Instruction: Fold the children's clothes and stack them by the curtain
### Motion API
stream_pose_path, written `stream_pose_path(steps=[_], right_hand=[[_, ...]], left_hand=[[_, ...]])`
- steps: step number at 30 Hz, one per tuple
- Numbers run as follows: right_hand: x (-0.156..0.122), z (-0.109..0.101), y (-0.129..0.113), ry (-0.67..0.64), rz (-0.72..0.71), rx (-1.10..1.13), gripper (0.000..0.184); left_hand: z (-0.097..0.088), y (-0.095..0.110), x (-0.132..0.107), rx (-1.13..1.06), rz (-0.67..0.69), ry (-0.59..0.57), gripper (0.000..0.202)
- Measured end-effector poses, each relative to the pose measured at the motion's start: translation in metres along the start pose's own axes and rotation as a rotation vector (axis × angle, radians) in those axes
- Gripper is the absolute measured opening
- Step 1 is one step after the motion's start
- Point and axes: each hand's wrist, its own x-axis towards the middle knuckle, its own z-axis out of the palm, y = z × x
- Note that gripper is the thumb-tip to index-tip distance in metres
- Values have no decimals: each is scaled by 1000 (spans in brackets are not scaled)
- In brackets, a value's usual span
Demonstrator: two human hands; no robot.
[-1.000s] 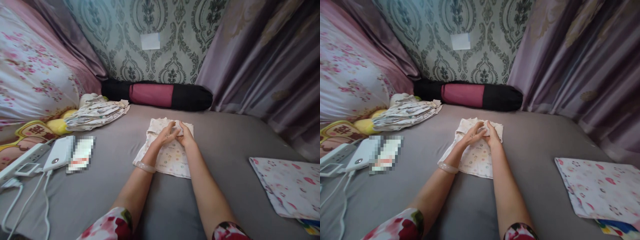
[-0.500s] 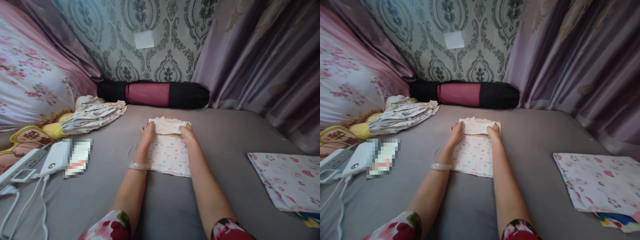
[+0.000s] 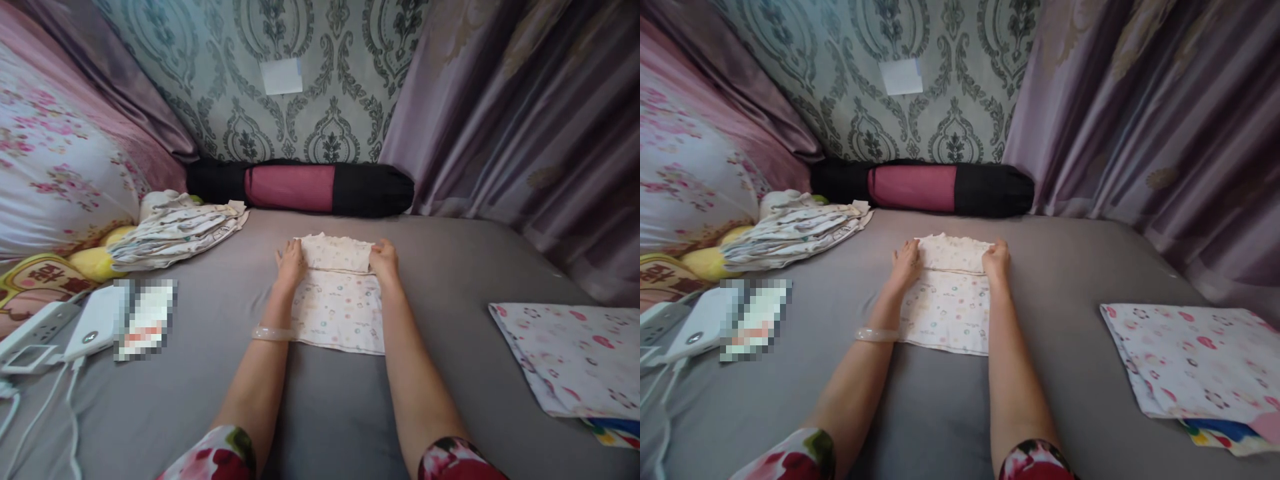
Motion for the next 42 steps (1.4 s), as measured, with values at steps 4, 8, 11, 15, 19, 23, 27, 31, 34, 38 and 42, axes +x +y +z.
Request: stream_pose_path(steps=[4, 8, 11, 15, 19, 23, 27, 31, 34, 38, 42], right_hand=[[-21, 5, -19, 4, -298, -478, 51], [-44, 23, -24, -233, -475, -757, 49], [-59, 36, -21, -392, -500, -886, 50], [-69, 46, -16, -493, -499, -944, 51], [-69, 48, -9, -494, -506, -975, 52], [-67, 48, -5, -479, -529, -1001, 52], [-68, 47, -8, -502, -519, -1029, 53], [-68, 43, -15, -518, -463, -1028, 54], [-67, 40, -16, -444, -430, -1027, 54], [-66, 38, -12, -431, -384, -1050, 53], [-65, 38, -10, -446, -382, -1066, 53]], left_hand=[[1, 29, -5, -1, 121, 58, 48], [13, 49, -11, 21, 238, 22, 47], [20, 47, -13, 56, 249, -14, 49], [23, 35, -12, 84, 198, -41, 48], [24, 28, -11, 65, 177, -51, 47], [27, 27, -9, 61, 163, -63, 48], [28, 25, -8, 59, 173, -68, 47], [24, 24, -7, 64, 182, -30, 49], [22, 23, -6, 88, 148, 47, 52], [23, 19, -6, 100, 74, -38, 56], [24, 17, -6, 106, 66, -81, 57]])
